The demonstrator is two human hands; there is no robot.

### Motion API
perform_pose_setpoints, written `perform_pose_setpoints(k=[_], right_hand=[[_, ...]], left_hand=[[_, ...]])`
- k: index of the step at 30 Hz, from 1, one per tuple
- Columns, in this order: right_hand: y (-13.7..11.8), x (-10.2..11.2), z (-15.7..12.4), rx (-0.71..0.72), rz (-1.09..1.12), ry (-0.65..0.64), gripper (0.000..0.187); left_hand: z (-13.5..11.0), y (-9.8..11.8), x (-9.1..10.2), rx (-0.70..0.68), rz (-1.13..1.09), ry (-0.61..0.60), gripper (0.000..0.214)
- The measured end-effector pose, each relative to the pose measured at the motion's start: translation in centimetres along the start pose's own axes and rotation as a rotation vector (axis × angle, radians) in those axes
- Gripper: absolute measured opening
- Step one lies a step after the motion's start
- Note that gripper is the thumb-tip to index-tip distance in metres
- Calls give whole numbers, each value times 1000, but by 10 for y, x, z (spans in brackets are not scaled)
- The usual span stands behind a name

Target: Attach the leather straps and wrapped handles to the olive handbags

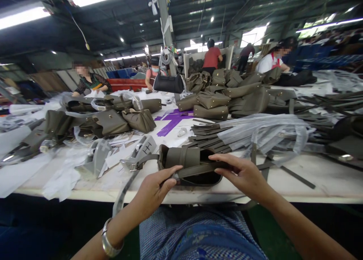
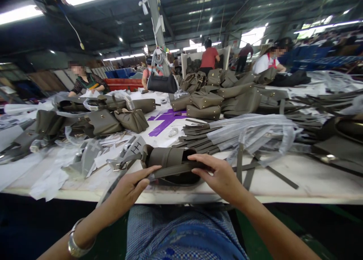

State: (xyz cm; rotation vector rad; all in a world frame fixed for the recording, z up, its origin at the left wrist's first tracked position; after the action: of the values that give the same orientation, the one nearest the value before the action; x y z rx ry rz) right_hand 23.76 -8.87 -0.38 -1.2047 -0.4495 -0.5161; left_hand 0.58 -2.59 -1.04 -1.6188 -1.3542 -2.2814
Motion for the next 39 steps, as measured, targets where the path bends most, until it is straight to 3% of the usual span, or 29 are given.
perform_pose_setpoints(k=[5,9,15,18,22,27,33,39], right_hand=[[-4,1,-2,-16,-49,1,32],[-1,4,-4,-58,-17,13,33],[27,6,-8,-290,170,5,41],[33,5,-10,-295,292,15,40],[34,13,-16,-260,175,65,34],[35,20,-27,-227,76,99,31],[28,4,-27,-229,239,2,27],[-2,-8,-13,-133,163,-71,31]], left_hand=[[1,-9,-1,147,-146,-12,37],[5,-10,-3,178,-152,-29,34],[19,-2,-6,206,-67,-61,31],[27,5,-5,164,-25,-27,30],[33,14,-6,40,61,58,22],[35,28,-15,-105,198,65,39],[49,51,-35,-204,405,-33,43],[68,76,-54,-163,238,-288,38]])
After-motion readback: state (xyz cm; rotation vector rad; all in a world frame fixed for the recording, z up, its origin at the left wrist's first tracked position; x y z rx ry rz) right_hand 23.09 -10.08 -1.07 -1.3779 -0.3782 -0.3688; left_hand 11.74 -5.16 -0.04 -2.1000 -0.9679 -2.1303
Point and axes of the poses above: each hand's wrist, its own z-axis towards the middle knuckle, its own x-axis out of the back of the hand, y = z × x, the point moved 9 cm from there along z, towards the middle knuckle, and after that the axes turned 6 degrees about -y, right-handed, at the moved point
